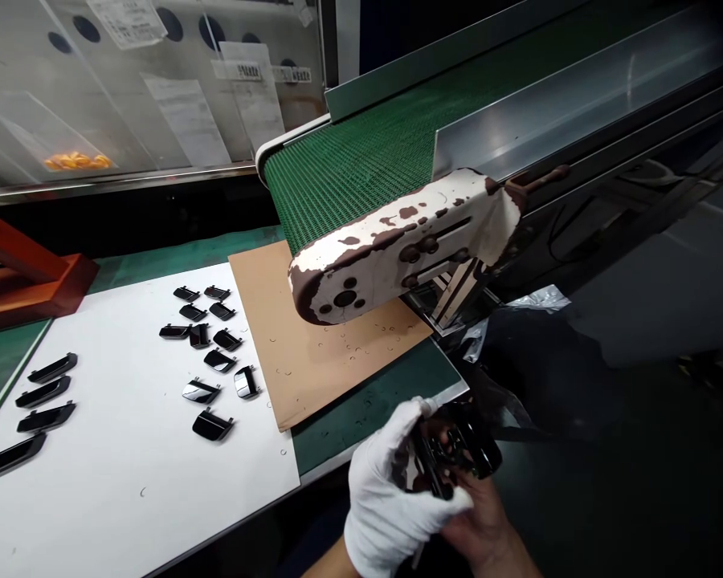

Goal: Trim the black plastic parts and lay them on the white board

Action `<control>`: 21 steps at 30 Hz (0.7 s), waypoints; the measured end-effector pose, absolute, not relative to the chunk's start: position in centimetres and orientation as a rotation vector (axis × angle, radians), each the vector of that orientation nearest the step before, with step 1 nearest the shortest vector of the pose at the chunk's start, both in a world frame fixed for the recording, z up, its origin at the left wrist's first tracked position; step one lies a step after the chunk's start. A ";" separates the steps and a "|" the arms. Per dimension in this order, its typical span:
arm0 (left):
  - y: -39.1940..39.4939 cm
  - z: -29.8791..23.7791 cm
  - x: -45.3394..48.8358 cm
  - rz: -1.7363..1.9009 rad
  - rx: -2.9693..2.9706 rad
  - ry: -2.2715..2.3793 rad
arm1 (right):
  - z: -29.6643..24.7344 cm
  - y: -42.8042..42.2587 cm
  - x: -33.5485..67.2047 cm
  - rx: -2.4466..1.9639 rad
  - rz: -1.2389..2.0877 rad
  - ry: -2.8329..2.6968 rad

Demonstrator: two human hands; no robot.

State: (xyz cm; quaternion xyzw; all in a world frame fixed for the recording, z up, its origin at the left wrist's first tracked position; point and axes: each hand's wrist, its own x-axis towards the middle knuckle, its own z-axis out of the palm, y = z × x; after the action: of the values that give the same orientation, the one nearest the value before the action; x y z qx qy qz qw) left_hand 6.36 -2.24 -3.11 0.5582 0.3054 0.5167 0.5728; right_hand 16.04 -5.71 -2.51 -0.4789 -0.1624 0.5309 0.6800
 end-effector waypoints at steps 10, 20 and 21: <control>0.1 0.1 4.4 0.589 1.534 0.626 | -1.7 -7.2 19.6 -1.252 1.208 -0.568; -0.7 -2.3 4.4 0.279 1.538 0.686 | -3.7 -8.0 19.3 -1.475 1.285 -0.707; -0.9 -2.7 4.5 0.278 1.539 0.678 | -3.8 -8.1 19.2 -1.472 1.294 -0.705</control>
State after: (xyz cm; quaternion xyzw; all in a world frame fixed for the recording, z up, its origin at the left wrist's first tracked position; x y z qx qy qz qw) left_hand 4.52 -0.89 -2.65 0.6797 0.2994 0.1229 0.6582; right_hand 19.15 -8.12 -3.85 -0.6099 -0.2921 0.5364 0.5050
